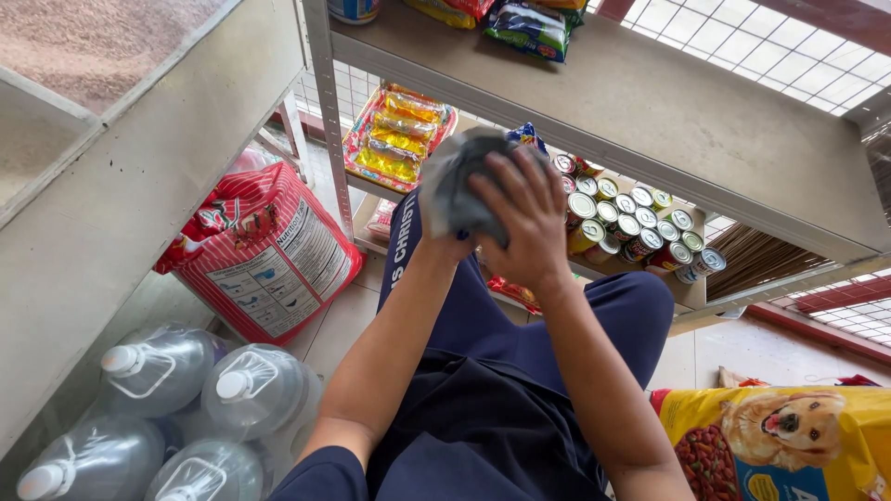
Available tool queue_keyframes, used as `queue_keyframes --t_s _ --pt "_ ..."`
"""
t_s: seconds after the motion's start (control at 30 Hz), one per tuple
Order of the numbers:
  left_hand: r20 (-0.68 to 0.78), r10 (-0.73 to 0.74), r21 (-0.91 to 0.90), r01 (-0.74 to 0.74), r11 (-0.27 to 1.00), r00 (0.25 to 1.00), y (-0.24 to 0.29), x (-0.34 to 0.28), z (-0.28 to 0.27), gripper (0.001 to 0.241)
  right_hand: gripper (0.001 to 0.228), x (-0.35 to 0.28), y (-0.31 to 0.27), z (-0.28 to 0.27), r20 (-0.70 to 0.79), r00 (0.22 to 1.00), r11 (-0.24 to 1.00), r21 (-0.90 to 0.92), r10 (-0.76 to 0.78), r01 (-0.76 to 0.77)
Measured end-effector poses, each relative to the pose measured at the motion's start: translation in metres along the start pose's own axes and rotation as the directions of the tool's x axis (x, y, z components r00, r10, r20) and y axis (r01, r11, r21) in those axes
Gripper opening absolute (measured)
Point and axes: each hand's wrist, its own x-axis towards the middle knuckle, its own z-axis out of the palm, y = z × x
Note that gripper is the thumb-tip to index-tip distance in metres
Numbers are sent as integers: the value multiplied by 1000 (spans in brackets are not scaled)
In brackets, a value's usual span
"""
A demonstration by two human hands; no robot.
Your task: Cleaning instant noodle packets with a cloth and organizing them onto store shelves.
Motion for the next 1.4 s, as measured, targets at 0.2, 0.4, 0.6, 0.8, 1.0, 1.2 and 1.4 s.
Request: queue_keyframes --t_s 0.2,0.4,0.6,0.8,1.0,1.2,1.4 --pt "135 -86 -27 90 996 987 1 -10 35 59 59 -13 31 2 -77 978 980 37 196 -194" --pt "-27 118 102 -115 988 993 -2 18 -25 50 64 -4 13 -3 -10 1000 1000 -13 14 -14" --pt "-74 -11 93 18 996 997 8 -9 43 60 61 -6 15 -7 -101 978 982 -16 185 -188" --pt "-161 -16 56 25 998 987 -8 -2 4 65 67 -6 8 -7 -22 1000 1000 -13 20 -21" --pt "-1 -54 52 54 997 999 -3 3 21 66 58 -17 31 -10 -77 977 980 13 201 -201" --pt "78 83 5 -84 996 994 -27 11 -22 50 57 -14 8 -20 2 1000 1000 -29 -6 6" --pt "318 -115 -80 147 986 941 -19 -4 15 60 55 -22 39 -14 -99 966 971 31 239 -237"
